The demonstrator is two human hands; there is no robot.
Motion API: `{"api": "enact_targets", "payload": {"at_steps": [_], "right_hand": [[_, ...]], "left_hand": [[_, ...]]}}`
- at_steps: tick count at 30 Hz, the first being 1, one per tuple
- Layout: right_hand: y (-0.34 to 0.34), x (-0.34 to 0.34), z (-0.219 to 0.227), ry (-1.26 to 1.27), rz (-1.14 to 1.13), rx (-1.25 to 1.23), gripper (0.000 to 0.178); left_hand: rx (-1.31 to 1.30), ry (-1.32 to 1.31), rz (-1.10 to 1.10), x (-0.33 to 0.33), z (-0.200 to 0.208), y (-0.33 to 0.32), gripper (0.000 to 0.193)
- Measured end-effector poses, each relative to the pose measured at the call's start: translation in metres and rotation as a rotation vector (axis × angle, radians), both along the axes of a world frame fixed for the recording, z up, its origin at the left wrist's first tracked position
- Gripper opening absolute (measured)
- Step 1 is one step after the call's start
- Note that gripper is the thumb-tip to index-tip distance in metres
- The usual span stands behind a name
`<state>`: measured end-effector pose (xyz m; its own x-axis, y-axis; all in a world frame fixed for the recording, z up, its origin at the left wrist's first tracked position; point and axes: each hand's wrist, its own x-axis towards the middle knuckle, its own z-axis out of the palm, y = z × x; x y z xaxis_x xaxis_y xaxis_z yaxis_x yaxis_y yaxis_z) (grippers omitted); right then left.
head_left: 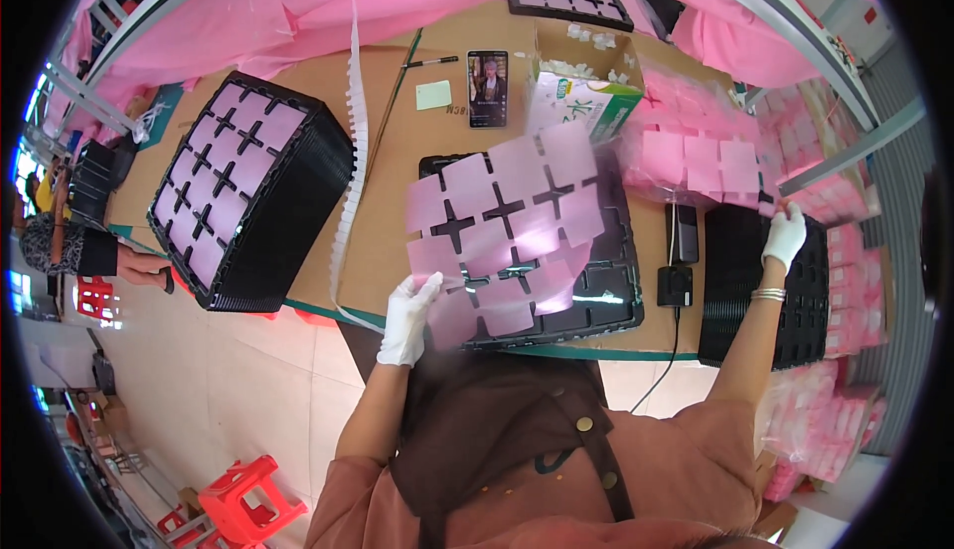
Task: The person places pink foam squares into a black plastic grid tray by hand, then manages a long white material strip.
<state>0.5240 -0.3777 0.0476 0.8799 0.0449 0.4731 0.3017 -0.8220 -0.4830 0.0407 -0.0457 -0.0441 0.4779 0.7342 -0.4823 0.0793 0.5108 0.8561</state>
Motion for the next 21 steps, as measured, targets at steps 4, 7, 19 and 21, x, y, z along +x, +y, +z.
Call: {"api": "enact_targets", "payload": {"at_steps": [4, 7, 19, 21], "right_hand": [[-0.005, -0.033, -0.01, -0.326, -0.178, -0.436, 0.035], [0.067, -0.109, 0.023, -0.406, -0.251, -0.348, 0.027], [0.212, -0.166, -0.109, 0.634, 0.798, -0.257, 0.034], [0.212, -0.163, -0.112, 0.892, 0.97, 0.496, 0.025]], "left_hand": [[0.045, 0.029, -0.025, -0.001, 0.001, 0.004, 0.016], [0.042, 0.051, -0.009, -0.001, 0.004, 0.004, 0.016], [0.07, -0.012, 0.063, -0.012, 0.003, 0.002, 0.013], [0.053, -0.031, 0.083, -0.005, 0.003, 0.002, 0.013]]}}
